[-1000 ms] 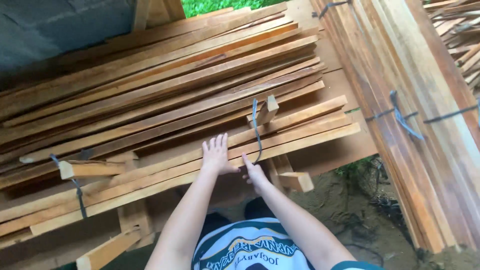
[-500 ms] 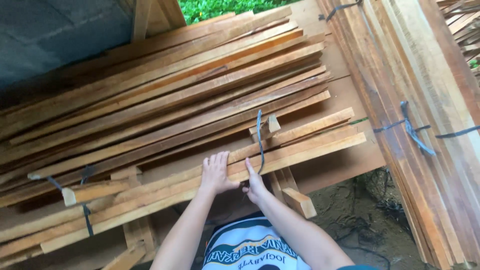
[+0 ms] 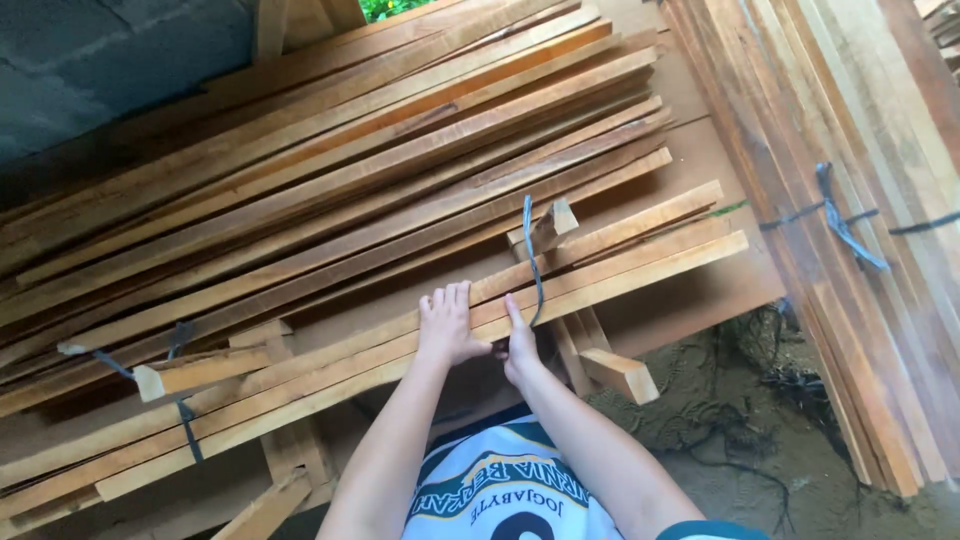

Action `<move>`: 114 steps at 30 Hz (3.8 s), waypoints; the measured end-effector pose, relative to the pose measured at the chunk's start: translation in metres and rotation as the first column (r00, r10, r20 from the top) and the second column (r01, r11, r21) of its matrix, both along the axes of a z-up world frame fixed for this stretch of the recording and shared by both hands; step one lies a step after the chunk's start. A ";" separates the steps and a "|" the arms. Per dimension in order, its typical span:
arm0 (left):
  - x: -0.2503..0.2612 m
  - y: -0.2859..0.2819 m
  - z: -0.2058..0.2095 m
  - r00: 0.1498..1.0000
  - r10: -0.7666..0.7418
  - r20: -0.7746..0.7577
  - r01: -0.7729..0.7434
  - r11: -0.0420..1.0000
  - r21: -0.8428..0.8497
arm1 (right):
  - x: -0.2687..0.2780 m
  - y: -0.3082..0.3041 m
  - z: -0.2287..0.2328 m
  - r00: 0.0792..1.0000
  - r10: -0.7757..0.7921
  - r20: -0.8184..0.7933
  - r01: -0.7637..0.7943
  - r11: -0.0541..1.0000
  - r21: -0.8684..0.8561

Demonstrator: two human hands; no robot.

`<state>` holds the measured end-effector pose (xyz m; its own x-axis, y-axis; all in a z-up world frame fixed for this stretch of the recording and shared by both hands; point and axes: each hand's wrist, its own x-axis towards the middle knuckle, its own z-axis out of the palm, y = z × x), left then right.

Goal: Bundling long strips of wood together and securing them with wire ties.

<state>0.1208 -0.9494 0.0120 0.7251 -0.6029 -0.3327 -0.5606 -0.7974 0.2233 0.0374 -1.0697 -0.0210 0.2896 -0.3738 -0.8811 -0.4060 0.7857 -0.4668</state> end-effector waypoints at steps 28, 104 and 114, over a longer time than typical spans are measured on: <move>-0.009 0.008 -0.012 0.964 -0.033 0.265 0.073 0.988 -0.139 | 0.006 0.005 0.005 0.981 0.092 -0.170 -0.125 0.974 -0.190; 0.103 -0.058 -0.105 0.570 0.389 -0.724 -0.056 0.897 0.438 | -0.059 -0.016 -0.124 0.994 -0.068 0.080 0.036 0.937 0.348; 0.089 -0.047 -0.114 0.550 0.289 -0.784 -0.396 0.916 0.060 | -0.039 -0.018 -0.086 0.946 0.320 -0.059 -0.306 0.937 0.166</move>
<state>0.2099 -0.9965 -0.1022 0.3923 -0.4351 -0.8104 0.1718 -0.8309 0.5292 -0.0011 -1.0878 -0.1067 0.2930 -0.1351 -0.9465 -0.6752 0.6716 -0.3049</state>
